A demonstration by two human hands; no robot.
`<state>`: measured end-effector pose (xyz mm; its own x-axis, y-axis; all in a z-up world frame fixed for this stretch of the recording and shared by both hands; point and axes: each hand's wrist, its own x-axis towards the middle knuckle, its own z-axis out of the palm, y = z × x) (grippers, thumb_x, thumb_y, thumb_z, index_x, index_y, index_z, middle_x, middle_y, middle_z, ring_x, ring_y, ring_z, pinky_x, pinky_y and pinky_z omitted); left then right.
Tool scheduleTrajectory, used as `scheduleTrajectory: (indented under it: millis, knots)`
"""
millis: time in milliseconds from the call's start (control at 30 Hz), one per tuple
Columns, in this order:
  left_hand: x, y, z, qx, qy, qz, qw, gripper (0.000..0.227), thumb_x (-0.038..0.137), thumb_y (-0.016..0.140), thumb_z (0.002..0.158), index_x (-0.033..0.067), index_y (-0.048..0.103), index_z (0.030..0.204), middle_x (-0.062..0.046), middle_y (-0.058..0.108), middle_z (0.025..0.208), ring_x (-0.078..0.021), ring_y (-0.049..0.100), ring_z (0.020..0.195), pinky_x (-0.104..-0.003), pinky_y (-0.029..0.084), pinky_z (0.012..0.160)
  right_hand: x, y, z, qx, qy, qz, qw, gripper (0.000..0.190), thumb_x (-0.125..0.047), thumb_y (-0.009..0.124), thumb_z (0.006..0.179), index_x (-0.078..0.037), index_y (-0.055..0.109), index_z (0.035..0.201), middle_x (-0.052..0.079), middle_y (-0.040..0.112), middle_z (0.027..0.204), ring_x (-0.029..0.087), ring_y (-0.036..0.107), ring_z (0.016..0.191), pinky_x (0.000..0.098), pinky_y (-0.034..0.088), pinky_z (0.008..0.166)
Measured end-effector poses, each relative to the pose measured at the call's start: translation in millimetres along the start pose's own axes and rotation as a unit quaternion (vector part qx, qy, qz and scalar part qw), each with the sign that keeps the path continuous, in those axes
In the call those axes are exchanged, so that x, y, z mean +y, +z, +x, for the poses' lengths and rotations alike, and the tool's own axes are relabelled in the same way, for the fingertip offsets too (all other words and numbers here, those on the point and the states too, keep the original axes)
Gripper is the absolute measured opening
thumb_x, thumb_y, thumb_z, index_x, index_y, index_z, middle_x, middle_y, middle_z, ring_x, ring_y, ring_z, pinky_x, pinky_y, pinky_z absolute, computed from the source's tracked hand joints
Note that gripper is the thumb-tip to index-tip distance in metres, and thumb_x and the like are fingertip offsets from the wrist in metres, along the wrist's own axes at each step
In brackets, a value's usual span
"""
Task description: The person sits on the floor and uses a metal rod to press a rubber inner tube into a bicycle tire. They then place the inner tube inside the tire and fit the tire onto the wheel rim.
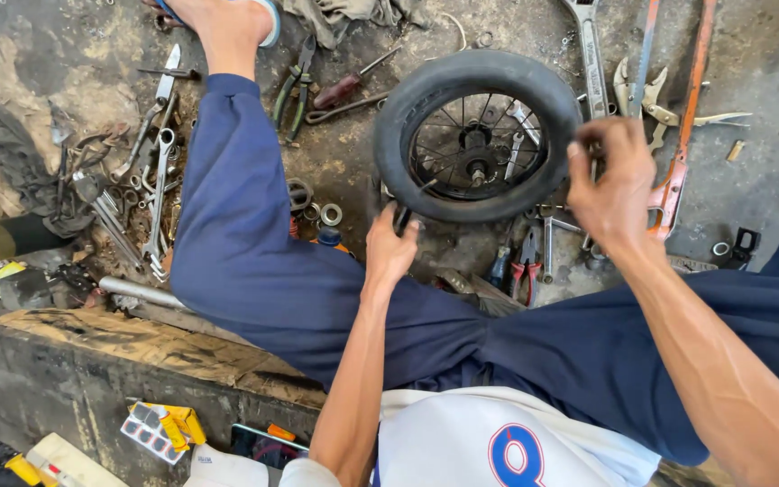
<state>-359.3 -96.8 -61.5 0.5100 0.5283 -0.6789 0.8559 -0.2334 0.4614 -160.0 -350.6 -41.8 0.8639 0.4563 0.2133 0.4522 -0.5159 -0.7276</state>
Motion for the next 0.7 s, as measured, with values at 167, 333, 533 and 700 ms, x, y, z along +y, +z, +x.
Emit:
scheduleTrajectory:
  millis: [167,333,533,700]
  knots:
    - [40.6,-25.0,12.3,0.09,0.084,-0.081,0.989,0.075,0.032,0.071,0.092,-0.0015,0.039,0.152,-0.035,0.05,0.142,-0.0523,0.049,0.133,-0.059,0.047,0.11,-45.2,13.1,-41.7,-0.278,-0.091,-0.043,0.955,0.013,-0.015,0.067,0.093,-0.01,0.068,0.105,0.007,0.067,0.088,0.031,0.071,0.081,0.0425,0.06,0.069]
    - [58.9,-21.0,31.8,0.106,0.136,-0.045,0.984,0.064,0.025,0.07,0.095,0.0042,0.045,0.15,-0.031,0.055,0.14,-0.0525,0.052,0.131,-0.062,0.046,0.11,-50.2,53.5,-78.9,-0.494,-0.076,-0.072,0.863,0.07,-0.017,0.05,0.098,0.003,0.02,0.159,0.024,0.07,0.102,0.048,0.074,0.083,0.0626,0.06,0.072]
    - [34.0,-9.9,26.2,0.143,0.112,-0.028,0.983,0.047,0.02,0.068,0.097,0.0068,0.05,0.139,-0.022,0.056,0.117,-0.0493,0.064,0.11,-0.057,0.059,0.085,-17.7,84.4,-109.3,-0.541,0.159,-0.014,0.825,0.085,-0.026,0.063,0.092,-0.011,0.019,0.163,0.029,0.068,0.116,0.052,0.069,0.105,0.0631,0.058,0.089]
    - [37.5,-15.3,-1.6,0.09,0.034,-0.182,0.979,0.07,0.03,0.07,0.098,-0.0031,0.039,0.151,-0.033,0.051,0.134,-0.0517,0.06,0.12,-0.059,0.058,0.091,-35.4,43.6,-110.9,-0.387,0.08,-0.116,0.911,0.066,-0.019,0.068,0.088,-0.003,0.044,0.147,0.023,0.07,0.095,0.045,0.069,0.103,0.0537,0.06,0.084]
